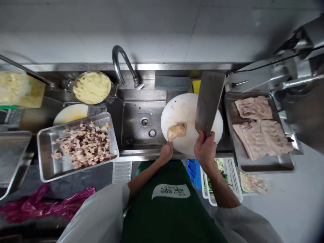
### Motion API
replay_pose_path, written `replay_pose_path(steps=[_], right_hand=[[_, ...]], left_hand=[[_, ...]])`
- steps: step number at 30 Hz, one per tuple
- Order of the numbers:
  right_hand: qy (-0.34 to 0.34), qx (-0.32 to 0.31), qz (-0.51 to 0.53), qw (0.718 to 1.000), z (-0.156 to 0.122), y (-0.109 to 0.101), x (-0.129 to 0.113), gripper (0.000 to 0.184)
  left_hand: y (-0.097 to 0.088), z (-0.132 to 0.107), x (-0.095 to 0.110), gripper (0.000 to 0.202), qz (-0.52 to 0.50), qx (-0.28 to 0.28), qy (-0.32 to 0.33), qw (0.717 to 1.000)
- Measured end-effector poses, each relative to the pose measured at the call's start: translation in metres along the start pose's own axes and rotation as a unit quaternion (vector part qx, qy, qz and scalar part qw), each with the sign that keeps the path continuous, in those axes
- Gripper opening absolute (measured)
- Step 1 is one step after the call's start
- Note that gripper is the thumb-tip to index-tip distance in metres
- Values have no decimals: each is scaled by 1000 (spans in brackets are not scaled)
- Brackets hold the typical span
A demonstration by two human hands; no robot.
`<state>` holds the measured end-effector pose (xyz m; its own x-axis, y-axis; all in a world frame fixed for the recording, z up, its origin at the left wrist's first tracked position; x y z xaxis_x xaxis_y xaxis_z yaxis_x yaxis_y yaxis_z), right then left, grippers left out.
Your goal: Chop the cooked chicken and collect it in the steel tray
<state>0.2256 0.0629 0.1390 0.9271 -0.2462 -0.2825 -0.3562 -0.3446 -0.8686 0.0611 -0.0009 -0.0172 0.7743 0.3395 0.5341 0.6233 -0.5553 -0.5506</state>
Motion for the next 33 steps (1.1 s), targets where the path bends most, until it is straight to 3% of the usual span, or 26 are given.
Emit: replay_pose_path(steps=[4, 7, 12, 16, 18, 22, 24, 29, 31, 33], right_hand=[[9, -143, -17, 990, 22, 63, -1, 26], [-11, -159, -27, 987, 37, 86, 1, 28], [-25, -167, -37, 985, 43, 68, 11, 26], [-35, -123, -59, 990, 31, 47, 7, 30], [-31, -108, -69, 991, 25, 49, 2, 31], [-27, -144, -70, 987, 22, 66, -2, 26], [-32, -147, -68, 986, 21, 61, -2, 26], [-25, -34, -17, 999, 8, 19, -5, 34], [-7, -44, -6, 999, 8, 26, -3, 34], [5, -110, -18, 994, 14, 48, 2, 30]], left_hand=[[-2, -1, 1, 47, 9, -3, 2, 1000], [-3, -2, 2, 46, 20, -10, -1, 1000], [-3, -3, 0, 43, 16, 0, -11, 1000], [-1, -3, -1, 43, 16, -2, -16, 1000], [-1, -3, 0, 45, 19, -4, -18, 1000], [-1, -3, 1, 46, 25, -9, -22, 999], [0, -3, 1, 46, 25, -10, -24, 999], [0, -3, 0, 45, 19, -6, -28, 999], [0, -3, 0, 46, 16, -9, -26, 999], [0, -3, -1, 46, 15, -14, -27, 999]])
Point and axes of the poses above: each hand's wrist, its own z-axis towards the middle knuckle, its own y-axis out of the palm, x = y × z, the point moved 7 cm from there along z, towards the middle knuckle, and after that the axes turned 13 degrees about -x, right-handed, at the moved point
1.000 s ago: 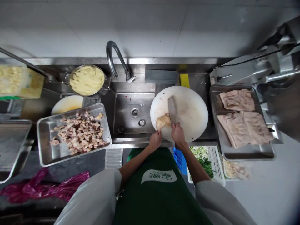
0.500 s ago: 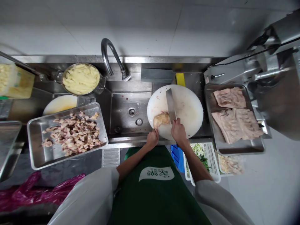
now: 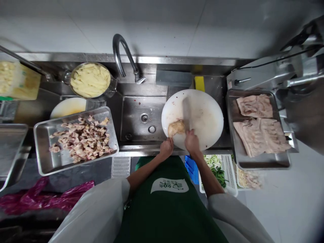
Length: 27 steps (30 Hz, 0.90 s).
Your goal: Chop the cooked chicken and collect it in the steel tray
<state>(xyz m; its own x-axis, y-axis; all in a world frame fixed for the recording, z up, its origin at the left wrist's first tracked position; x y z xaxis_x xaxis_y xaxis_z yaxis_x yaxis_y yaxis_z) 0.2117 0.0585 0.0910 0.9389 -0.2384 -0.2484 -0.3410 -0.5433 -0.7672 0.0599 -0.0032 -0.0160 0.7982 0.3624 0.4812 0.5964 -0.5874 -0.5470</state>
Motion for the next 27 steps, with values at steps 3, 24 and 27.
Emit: replay_pose_path(steps=[3, 24, 27], right_hand=[[-23, -72, -31, 997, 16, 22, 5, 26], [-3, -3, -10, 1000, -10, -4, -17, 35], [-35, -72, -39, 996, 16, 27, -21, 29]], left_hand=[[0, 1, -2, 45, 4, -6, -9, 1000], [-3, -5, 4, 45, -4, 0, -9, 1000], [-4, -6, 3, 45, -4, 1, -21, 1000]])
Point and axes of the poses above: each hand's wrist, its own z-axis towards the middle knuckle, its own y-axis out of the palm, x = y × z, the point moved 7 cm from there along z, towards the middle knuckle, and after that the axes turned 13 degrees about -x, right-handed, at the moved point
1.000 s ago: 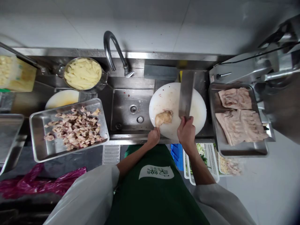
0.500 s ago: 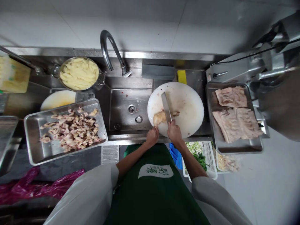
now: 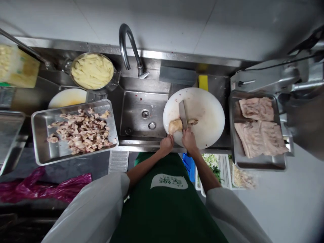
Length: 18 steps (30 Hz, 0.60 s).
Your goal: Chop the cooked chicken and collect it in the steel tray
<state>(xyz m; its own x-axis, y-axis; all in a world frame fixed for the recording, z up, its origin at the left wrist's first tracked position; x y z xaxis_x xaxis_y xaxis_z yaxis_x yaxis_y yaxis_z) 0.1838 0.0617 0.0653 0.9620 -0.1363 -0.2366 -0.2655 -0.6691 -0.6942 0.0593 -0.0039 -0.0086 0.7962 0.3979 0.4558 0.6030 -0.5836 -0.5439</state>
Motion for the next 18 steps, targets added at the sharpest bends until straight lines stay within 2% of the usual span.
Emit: replay_pose_path(steps=[3, 6, 8, 12, 14, 18], right_hand=[[-23, 0, -23, 999, 7, -3, 4, 29], [-20, 48, -33, 998, -7, -14, 6, 32], [-19, 71, -34, 997, -16, -14, 4, 34], [-26, 27, -37, 999, -23, -6, -7, 30], [-30, 52, -33, 998, -31, -20, -14, 33], [-14, 181, -4, 983, -61, -71, -23, 45]], left_hand=[[1, 1, -2, 44, 2, -2, -9, 1000], [3, 2, -2, 44, 4, 4, -2, 1000], [4, 3, -2, 44, 2, 10, 4, 1000], [7, 4, -5, 46, -21, 10, 11, 1000], [8, 5, -5, 49, -28, 10, 19, 999], [7, 3, -5, 50, -27, 17, 21, 999]])
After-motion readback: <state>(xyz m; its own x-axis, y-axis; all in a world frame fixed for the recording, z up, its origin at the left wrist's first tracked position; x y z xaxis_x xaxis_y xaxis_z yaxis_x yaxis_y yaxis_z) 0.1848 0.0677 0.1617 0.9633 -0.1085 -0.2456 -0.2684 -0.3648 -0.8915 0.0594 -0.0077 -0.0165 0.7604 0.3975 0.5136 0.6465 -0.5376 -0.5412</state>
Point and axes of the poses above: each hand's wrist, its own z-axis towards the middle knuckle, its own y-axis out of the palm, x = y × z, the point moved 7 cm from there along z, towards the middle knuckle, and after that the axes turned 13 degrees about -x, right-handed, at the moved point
